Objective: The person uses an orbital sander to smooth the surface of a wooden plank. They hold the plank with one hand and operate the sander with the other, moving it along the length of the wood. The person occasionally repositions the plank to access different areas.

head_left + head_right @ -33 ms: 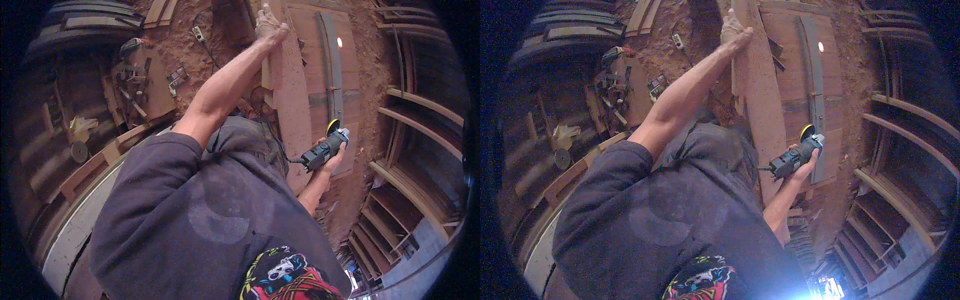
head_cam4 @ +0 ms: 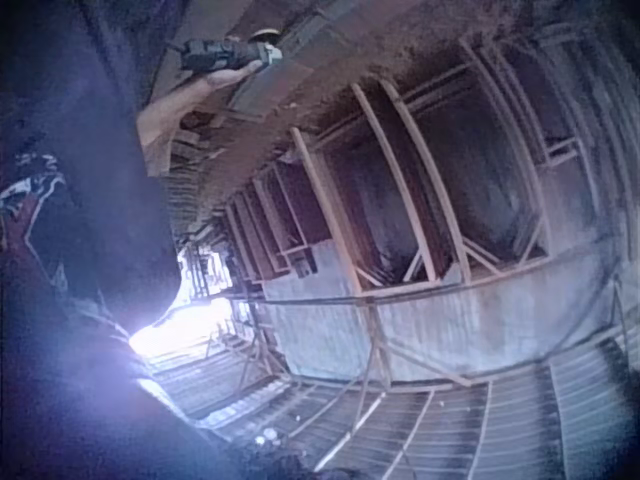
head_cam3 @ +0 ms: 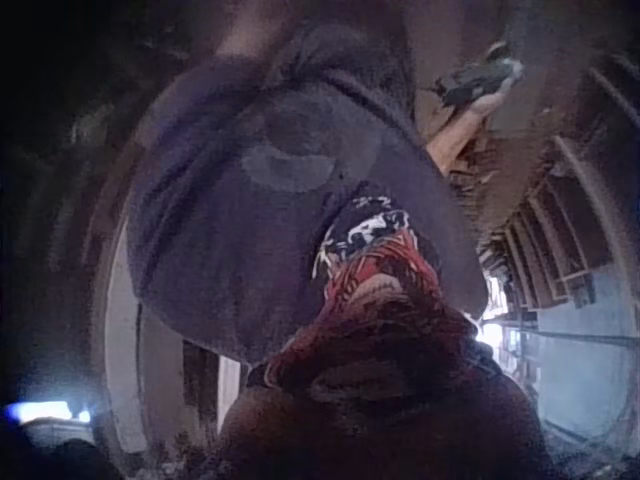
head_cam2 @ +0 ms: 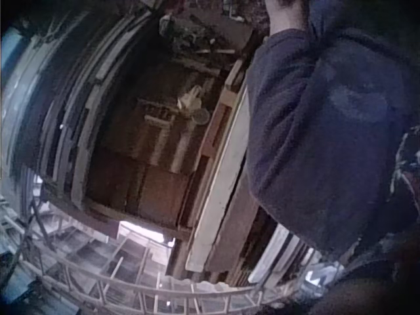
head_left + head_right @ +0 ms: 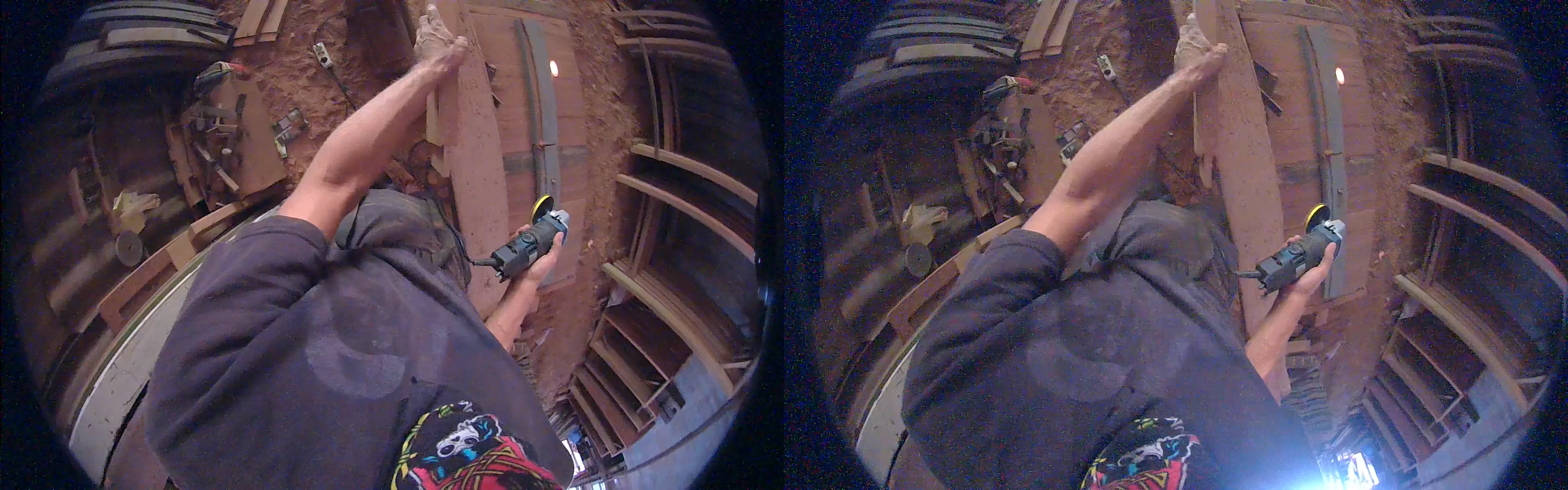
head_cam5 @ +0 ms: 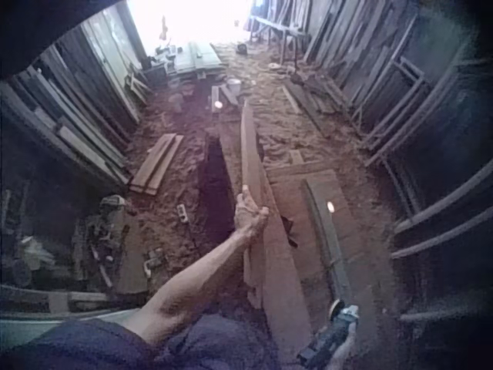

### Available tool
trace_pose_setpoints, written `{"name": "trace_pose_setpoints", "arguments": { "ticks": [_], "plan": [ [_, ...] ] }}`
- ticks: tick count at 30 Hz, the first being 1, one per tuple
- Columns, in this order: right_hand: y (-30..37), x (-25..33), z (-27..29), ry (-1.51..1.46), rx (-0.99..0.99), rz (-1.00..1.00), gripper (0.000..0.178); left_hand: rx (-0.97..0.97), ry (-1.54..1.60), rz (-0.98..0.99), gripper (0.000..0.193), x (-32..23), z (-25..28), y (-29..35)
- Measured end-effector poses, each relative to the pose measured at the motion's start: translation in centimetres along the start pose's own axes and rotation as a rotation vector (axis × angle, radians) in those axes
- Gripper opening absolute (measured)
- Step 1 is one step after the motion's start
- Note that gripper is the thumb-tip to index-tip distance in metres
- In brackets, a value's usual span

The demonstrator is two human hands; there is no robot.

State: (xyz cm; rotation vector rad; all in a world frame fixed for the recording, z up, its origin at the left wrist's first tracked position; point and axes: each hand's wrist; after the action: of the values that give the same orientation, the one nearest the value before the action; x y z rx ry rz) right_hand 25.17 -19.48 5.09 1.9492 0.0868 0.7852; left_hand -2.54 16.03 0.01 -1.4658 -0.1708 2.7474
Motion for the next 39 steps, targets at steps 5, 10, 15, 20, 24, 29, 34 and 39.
{"name": "trace_pose_setpoints", "arguments": {
  "ticks": [5, 10, 15, 20, 24, 29, 34, 39],
  "plan": [
    [0.0, 0.1, 0.0, 0.056, 0.008, 0.010, 0.071, 0.022, 0.008, -0.114, 0.088, 2.5, 1.3, 1.8],
    [-0.7, 0.1, -0.6, -0.008, -0.012, 0.037, 0.070, 0.489, -0.146, -0.306, 0.080, 2.5, 7.0, 2.6],
    [-2.3, -0.2, 0.0, 0.011, 0.019, 0.063, 0.075, 0.673, -0.584, -0.480, 0.043, 3.6, 8.4, -3.4],
    [-2.5, -0.7, -0.4, 0.019, -0.074, 0.121, 0.073, 0.505, -0.771, -0.877, 0.020, 5.3, 3.7, -9.6],
    [-2.7, -1.7, -1.2, -0.063, -0.215, 0.192, 0.072, 0.750, -0.743, -1.088, 0.016, 7.3, 1.5, -15.9],
    [-1.8, -1.9, -3.0, -0.104, -0.312, 0.204, 0.075, 1.206, -0.943, -1.136, 0.023, 5.4, 1.8, -22.0],
    [-3.4, -2.2, 0.2, -0.152, -0.324, 0.191, 0.075, 1.086, -0.836, -1.195, 0.036, 13.3, -3.4, -24.5],
    [-1.4, -2.2, -4.1, -0.194, -0.385, 0.170, 0.077, 1.183, -0.394, -0.596, 0.061, 17.1, -1.6, -23.0]
  ]
}}
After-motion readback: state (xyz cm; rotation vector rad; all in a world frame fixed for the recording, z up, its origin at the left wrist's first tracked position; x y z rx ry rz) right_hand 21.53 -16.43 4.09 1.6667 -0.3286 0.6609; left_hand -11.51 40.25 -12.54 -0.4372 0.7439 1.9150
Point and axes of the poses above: each hand's wrist, its own y-axis away from the middle knuckle, its own z-axis out of the back of the hand, x = y × z, and after that the axes turned 14 degrees about -z, right-handed
